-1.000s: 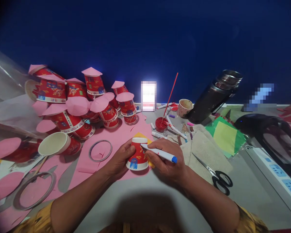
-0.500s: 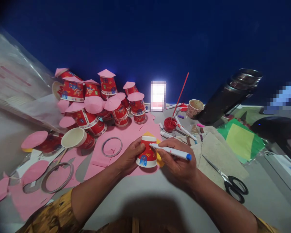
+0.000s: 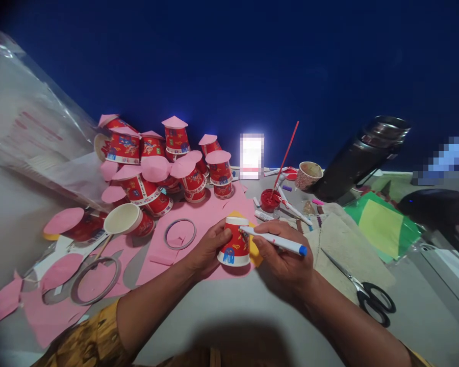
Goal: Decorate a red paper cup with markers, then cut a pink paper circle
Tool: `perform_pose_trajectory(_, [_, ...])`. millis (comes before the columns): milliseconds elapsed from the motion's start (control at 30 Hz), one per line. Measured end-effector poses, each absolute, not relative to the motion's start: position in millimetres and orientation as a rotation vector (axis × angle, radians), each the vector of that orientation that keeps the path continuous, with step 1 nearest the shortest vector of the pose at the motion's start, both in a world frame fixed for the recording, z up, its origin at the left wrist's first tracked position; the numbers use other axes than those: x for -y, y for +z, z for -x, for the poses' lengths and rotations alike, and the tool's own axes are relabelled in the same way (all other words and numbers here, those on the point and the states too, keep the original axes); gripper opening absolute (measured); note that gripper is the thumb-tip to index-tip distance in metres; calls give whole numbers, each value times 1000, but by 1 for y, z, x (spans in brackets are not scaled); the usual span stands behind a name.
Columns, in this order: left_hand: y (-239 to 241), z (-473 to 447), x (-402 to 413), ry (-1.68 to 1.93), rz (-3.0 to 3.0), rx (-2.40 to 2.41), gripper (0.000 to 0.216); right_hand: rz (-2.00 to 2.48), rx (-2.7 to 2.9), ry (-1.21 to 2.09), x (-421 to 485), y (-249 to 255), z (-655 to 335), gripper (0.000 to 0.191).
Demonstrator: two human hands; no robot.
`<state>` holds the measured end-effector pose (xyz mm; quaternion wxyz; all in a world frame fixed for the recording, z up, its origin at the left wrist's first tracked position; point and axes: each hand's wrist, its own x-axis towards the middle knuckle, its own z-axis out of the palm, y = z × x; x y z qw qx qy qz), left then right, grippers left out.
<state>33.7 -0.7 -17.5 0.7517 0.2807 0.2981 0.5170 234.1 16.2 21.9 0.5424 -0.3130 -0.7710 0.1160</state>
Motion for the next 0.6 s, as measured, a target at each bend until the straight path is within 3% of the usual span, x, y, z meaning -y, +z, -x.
perform_pose_trajectory(600, [-11, -31, 1, 1320, -781, -943, 64, 756, 1776, 316, -20, 21, -237, 8])
